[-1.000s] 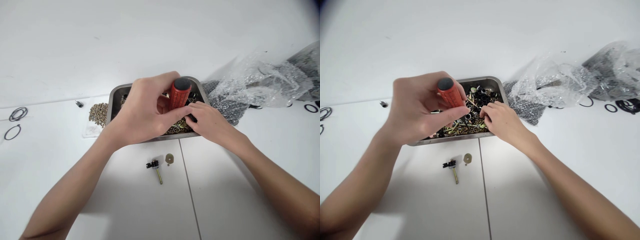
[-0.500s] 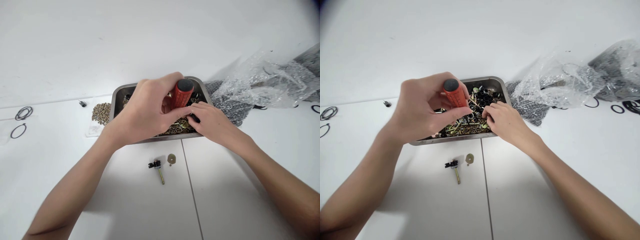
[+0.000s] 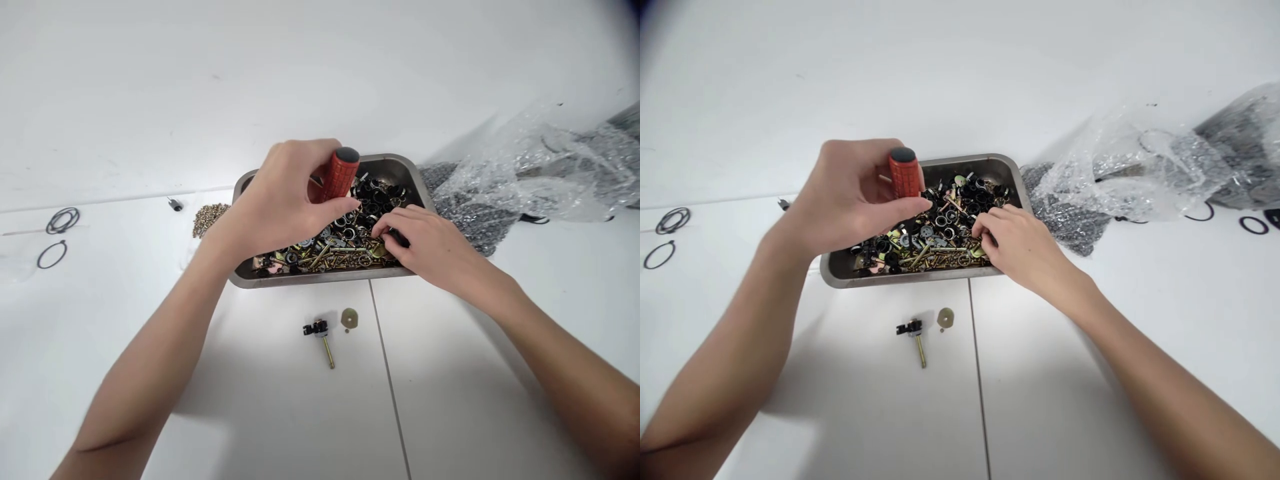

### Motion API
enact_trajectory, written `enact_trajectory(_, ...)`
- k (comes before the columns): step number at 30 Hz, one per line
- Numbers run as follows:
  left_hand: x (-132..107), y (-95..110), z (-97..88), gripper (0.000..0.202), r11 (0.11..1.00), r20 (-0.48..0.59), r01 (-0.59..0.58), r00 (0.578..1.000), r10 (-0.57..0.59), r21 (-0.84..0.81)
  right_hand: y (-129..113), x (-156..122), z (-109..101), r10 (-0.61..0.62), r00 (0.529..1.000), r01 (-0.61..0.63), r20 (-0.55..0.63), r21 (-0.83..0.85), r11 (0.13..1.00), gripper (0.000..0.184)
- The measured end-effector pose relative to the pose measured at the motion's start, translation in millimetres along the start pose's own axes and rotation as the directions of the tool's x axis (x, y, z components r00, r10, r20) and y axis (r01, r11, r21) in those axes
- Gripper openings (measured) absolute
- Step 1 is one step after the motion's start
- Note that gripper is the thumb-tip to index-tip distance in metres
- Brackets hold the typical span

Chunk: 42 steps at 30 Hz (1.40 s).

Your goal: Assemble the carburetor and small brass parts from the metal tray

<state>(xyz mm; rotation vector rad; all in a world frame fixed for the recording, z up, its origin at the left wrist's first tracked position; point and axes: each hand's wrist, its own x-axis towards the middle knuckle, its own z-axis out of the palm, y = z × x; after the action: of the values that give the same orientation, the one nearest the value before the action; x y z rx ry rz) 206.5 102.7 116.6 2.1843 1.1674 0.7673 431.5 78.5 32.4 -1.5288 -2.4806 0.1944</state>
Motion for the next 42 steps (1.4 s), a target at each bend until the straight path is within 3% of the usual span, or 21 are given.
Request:
enact_trajectory(8,-1.9,3.3,-5.3,0.018,0.999,-0.057,-0.03,0.998,0.031,0.024,0.9,-0.3,0.4,0.006,1.0,-0.006,0.009,0.008,1.0,0.02)
enact_trajectory(18,0.3,1.2,-2.4,0.016,0.998,0.004,0.019,1.0,-0.02,0.065,0.8,-0.2,0.1,0.008,1.0,-0.008,0.01,0.003,1.0,0.021)
enact_trajectory(26,-5.4,9.5,-14.6,0.016,1.0,-0.04,0.001,0.999,-0.001,0.006,0.0,-0.4,-0.6,0.014,1.0,-0.014,0.028,-0.004,1.0,0.021)
enact_trajectory(35,-0.9,3.1,-6.3,0.017,0.999,-0.002,-0.01,1.0,0.01,0.052,-0.1,0.2,-0.7,0.016,1.0,-0.016,0.023,0.001,1.0,0.02)
enact_trajectory(42,-4.7,9.2,-13.5,0.017,1.0,-0.026,-0.011,1.0,0.012,0.028,-0.2,-0.2,-1.0,0.02,0.999,-0.02,0.031,0.0,1.0,0.02)
